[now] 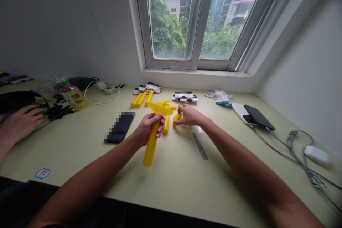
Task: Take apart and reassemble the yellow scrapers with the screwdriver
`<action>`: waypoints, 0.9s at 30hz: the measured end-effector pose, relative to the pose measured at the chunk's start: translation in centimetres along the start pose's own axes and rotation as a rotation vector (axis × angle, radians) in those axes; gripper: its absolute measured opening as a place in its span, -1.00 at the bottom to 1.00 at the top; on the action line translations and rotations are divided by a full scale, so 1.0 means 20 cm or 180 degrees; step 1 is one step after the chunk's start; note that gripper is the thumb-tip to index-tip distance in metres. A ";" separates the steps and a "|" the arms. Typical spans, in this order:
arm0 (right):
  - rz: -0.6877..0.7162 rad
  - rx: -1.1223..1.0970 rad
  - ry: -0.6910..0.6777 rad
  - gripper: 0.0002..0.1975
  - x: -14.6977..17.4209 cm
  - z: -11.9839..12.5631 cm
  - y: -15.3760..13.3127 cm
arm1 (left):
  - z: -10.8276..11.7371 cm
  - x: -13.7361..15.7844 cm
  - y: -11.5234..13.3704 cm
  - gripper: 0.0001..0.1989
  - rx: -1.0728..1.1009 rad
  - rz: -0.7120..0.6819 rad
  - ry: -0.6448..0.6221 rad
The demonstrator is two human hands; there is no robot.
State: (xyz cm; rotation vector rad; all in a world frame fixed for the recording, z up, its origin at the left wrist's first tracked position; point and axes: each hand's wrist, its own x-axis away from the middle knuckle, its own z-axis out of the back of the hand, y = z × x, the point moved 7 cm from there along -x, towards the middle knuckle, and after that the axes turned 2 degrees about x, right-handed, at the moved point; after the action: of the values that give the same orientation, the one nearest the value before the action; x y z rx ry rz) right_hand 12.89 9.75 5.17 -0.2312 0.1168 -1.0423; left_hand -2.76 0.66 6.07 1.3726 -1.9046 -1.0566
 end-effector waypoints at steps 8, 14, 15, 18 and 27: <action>-0.0093 0.0114 -0.0069 -0.40 -0.02 -0.03 0.02 | 0.00 0.00 0.00 -0.75 -0.0048 -0.0005 -0.0001; -0.0039 0.0072 -0.0054 -0.41 -0.01 -0.01 0.03 | 0.00 0.00 -0.01 -0.74 -0.0090 0.0061 -0.0006; -0.0030 0.0056 -0.0037 -0.45 0.00 0.01 0.04 | 0.00 0.00 -0.01 -0.74 -0.0094 0.0070 -0.0004; 0.0023 0.0019 0.0026 -0.59 0.03 0.05 0.07 | 0.00 0.00 -0.01 -0.74 -0.0099 0.0055 -0.0003; 0.0225 -0.0027 -0.0299 -0.24 0.00 0.00 0.06 | 0.01 0.00 -0.03 -0.73 -0.0190 0.0051 -0.0083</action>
State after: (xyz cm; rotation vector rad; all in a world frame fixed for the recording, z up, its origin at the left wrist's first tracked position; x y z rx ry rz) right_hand 13.85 10.31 4.98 -0.2813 0.0442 -0.9591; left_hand -2.56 0.64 5.55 1.3145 -1.8842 -1.1198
